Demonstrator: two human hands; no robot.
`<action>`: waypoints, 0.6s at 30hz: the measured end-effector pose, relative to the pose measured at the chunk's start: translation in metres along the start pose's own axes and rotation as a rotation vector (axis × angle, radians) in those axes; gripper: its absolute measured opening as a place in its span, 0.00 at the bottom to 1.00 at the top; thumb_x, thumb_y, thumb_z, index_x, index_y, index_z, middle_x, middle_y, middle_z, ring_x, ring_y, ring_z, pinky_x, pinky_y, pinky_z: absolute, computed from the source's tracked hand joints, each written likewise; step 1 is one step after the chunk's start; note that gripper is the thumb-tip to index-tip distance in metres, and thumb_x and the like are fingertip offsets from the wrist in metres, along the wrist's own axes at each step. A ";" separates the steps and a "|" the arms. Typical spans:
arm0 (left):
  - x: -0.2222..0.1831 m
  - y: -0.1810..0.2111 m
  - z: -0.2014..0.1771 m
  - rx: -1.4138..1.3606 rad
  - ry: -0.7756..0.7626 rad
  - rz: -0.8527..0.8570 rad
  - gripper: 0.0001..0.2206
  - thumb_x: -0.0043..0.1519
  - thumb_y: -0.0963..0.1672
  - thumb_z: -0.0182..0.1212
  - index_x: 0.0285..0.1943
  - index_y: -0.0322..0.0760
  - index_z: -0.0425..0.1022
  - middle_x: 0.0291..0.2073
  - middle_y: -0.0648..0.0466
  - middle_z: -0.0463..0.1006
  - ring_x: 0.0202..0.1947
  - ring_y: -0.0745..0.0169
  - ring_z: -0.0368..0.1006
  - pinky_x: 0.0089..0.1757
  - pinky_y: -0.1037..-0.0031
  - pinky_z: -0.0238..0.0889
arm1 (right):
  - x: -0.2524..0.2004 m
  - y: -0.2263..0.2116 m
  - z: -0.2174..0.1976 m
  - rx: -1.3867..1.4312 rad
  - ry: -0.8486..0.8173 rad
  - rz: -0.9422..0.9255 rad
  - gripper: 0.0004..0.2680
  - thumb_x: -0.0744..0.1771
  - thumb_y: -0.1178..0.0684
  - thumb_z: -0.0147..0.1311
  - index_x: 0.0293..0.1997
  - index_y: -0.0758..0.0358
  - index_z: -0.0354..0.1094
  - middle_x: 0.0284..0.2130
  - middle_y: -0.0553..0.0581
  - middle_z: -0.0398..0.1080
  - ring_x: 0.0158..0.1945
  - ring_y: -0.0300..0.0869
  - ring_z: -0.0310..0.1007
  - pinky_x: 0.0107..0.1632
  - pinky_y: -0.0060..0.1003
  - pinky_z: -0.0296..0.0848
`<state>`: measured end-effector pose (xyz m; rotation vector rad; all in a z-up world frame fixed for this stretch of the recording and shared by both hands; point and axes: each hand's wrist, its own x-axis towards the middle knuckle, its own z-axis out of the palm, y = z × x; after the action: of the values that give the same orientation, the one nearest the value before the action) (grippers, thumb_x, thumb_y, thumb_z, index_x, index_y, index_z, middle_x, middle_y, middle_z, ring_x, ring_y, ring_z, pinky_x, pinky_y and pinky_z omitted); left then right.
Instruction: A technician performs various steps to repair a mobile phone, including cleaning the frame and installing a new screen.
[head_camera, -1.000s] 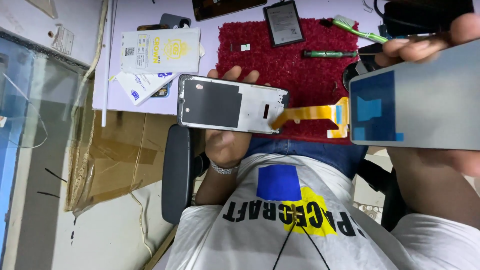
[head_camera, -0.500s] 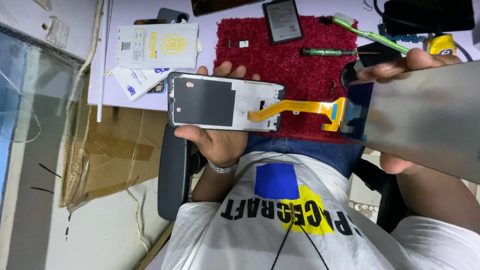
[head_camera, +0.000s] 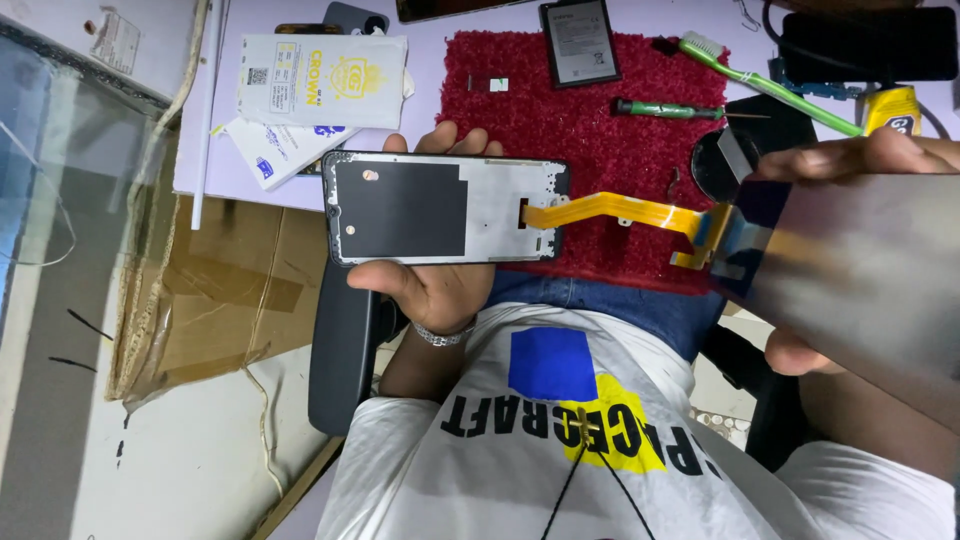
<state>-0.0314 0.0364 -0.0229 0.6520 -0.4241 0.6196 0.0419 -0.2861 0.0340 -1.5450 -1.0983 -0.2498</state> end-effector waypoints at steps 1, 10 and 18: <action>0.000 -0.001 -0.001 0.003 0.001 0.004 0.45 0.69 0.68 0.40 0.89 0.45 0.51 0.80 0.39 0.63 0.80 0.36 0.63 0.81 0.37 0.50 | -0.002 0.000 0.001 -0.023 0.013 0.006 0.51 0.53 0.32 0.64 0.85 0.60 0.43 0.73 0.56 0.53 0.72 0.50 0.64 0.77 0.51 0.76; -0.002 -0.008 0.002 0.153 -0.019 0.091 0.44 0.69 0.68 0.39 0.89 0.45 0.51 0.81 0.38 0.63 0.81 0.33 0.63 0.81 0.39 0.52 | 0.014 -0.007 0.004 -0.096 -0.071 0.023 0.51 0.54 0.29 0.67 0.84 0.64 0.44 0.68 0.62 0.59 0.74 0.50 0.67 0.81 0.48 0.73; -0.002 -0.014 0.001 0.262 -0.021 0.144 0.46 0.65 0.69 0.40 0.89 0.49 0.54 0.77 0.41 0.68 0.79 0.36 0.65 0.82 0.39 0.48 | 0.018 0.004 0.051 0.100 0.027 0.110 0.49 0.52 0.36 0.73 0.83 0.53 0.50 0.66 0.62 0.63 0.75 0.57 0.71 0.86 0.54 0.71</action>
<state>-0.0246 0.0263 -0.0293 0.8833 -0.4150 0.8139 0.0337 -0.2325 0.0276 -1.5032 -0.9865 -0.1379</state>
